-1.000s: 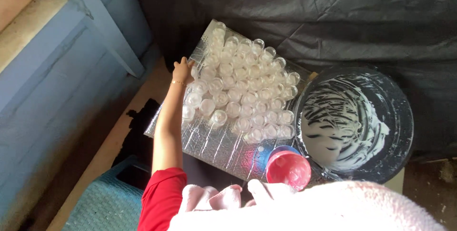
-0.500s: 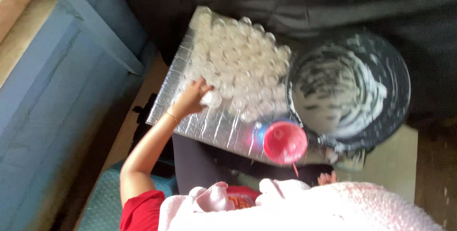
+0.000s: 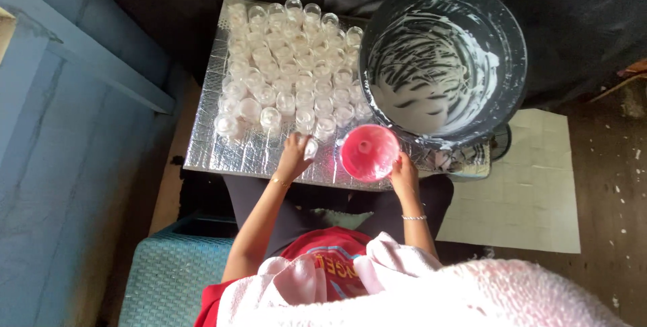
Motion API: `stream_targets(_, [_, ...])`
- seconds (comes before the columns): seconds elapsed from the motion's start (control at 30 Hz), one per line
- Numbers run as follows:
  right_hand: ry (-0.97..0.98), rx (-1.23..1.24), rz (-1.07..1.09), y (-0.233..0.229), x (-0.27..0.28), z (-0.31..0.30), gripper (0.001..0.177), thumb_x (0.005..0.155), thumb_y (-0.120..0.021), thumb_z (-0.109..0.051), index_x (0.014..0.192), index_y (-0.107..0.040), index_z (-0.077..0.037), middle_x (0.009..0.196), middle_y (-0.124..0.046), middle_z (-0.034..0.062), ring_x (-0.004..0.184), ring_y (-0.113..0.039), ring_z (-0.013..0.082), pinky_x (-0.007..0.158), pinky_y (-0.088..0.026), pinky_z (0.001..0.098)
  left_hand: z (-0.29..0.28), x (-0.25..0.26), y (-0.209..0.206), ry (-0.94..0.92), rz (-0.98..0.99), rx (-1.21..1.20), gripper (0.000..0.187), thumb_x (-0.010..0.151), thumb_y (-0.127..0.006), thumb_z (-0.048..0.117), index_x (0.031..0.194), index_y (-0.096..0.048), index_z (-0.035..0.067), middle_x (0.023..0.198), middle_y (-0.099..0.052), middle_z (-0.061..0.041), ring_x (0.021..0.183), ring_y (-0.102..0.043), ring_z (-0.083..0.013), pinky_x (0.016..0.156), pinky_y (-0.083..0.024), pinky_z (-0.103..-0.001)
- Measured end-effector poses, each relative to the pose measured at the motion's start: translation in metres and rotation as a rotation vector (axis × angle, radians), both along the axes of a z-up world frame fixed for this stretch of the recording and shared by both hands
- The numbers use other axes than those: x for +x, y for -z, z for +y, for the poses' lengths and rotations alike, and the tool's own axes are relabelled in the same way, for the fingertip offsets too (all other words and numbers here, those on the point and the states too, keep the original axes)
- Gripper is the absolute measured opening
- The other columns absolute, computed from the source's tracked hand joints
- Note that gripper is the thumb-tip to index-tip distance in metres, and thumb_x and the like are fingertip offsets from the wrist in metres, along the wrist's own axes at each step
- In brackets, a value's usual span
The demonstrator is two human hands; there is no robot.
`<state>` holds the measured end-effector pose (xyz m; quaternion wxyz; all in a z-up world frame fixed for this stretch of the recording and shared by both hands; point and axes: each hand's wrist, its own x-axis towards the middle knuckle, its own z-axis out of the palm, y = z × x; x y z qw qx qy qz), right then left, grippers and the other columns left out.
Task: Filling small plastic cups with a white mixture using a spoon
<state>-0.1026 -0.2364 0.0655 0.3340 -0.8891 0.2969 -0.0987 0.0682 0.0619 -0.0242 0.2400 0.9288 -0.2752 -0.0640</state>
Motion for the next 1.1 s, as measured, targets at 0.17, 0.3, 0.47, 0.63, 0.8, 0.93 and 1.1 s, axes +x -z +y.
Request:
stream_targets(0.17, [-0.047, -0.260, -0.180, 0.034, 0.003, -0.020, 0.029, 0.088, -0.067, -0.009, 0.117, -0.067, -0.012, 0.093, -0.074, 0.0151, 0.088, -0.073, 0.0376, 0.073, -0.060, 0.0473, 0.032, -0.049, -0.060, -0.200, 0.108, -0.482, 0.089, 0.073, -0.091, 0.019, 0.147, -0.043, 0.008, 0.134, -0.042, -0.028, 0.125, -0.048, -0.0534, 0.110, -0.039, -0.058])
stream_targets(0.3, [-0.023, -0.235, -0.254, 0.011, -0.008, -0.036, 0.028, 0.087, -0.065, -0.005, 0.115, -0.066, -0.006, 0.089, -0.073, 0.0201, 0.086, -0.072, 0.0424, 0.070, -0.058, 0.0500, 0.072, -0.078, -0.075, -0.401, 0.425, -0.696, 0.087, 0.081, -0.088, 0.022, 0.148, -0.036, 0.004, 0.134, -0.034, -0.037, 0.124, -0.048, -0.0645, 0.105, -0.045, -0.068])
stream_targets(0.47, [0.126, 0.275, -0.331, -0.013, 0.000, -0.021, 0.035, 0.089, -0.065, -0.002, 0.123, -0.064, -0.007, 0.106, -0.071, 0.0209, 0.088, -0.072, 0.0357, 0.070, -0.060, 0.0445, 0.116, -0.083, -0.004, -0.606, 0.562, -0.757, 0.081, 0.087, -0.085, 0.030, 0.146, -0.037, 0.001, 0.135, -0.038, -0.039, 0.122, -0.053, -0.0601, 0.101, -0.050, -0.064])
stream_targets(0.63, [0.167, 0.895, -0.388, 0.000, 0.041, 0.038, 0.038, 0.089, -0.058, 0.005, 0.126, -0.060, -0.003, 0.099, -0.063, 0.0207, 0.062, -0.072, 0.0323, 0.051, -0.064, 0.0428, 0.110, -0.089, -0.004, -0.764, 0.731, -0.902, 0.075, 0.094, -0.079, 0.036, 0.147, -0.037, 0.002, 0.142, -0.039, -0.039, 0.131, -0.051, -0.0531, 0.099, -0.051, -0.060])
stream_targets(0.8, [0.011, 0.769, -0.243, 0.012, 0.071, 0.084, 0.027, 0.092, -0.067, -0.004, 0.118, -0.064, 0.001, 0.099, -0.071, 0.0224, 0.062, -0.073, 0.0320, 0.047, -0.063, 0.0429, 0.087, -0.087, -0.036, -0.685, 0.841, -1.019, 0.070, 0.102, -0.064, 0.048, 0.148, -0.037, 0.003, 0.147, -0.035, -0.038, 0.137, -0.042, -0.0540, 0.103, -0.046, -0.064])
stream_targets(0.93, [-0.111, 0.299, -0.008, 0.018, 0.081, 0.096, 0.036, 0.088, -0.071, -0.022, 0.122, -0.068, -0.013, 0.107, -0.076, 0.0123, 0.090, -0.075, 0.0304, 0.071, -0.063, 0.0421, 0.077, -0.084, -0.062, -0.584, 0.959, -1.072, 0.077, 0.104, -0.053, 0.058, 0.154, -0.028, 0.006, 0.155, -0.025, -0.036, 0.144, -0.034, -0.0541, 0.107, -0.038, -0.068])
stream_targets(1.1, [-0.155, 0.445, -0.080, 0.031, 0.087, 0.100, 0.035, 0.089, -0.073, -0.013, 0.123, -0.067, -0.010, 0.100, -0.076, 0.0155, 0.063, -0.075, 0.0260, 0.054, -0.063, 0.0374, 0.055, -0.075, -0.113, -0.520, 0.962, -1.134, 0.083, 0.104, -0.056, 0.048, 0.159, -0.009, 0.008, 0.163, -0.008, -0.033, 0.150, -0.014, -0.0566, 0.111, -0.026, -0.076])
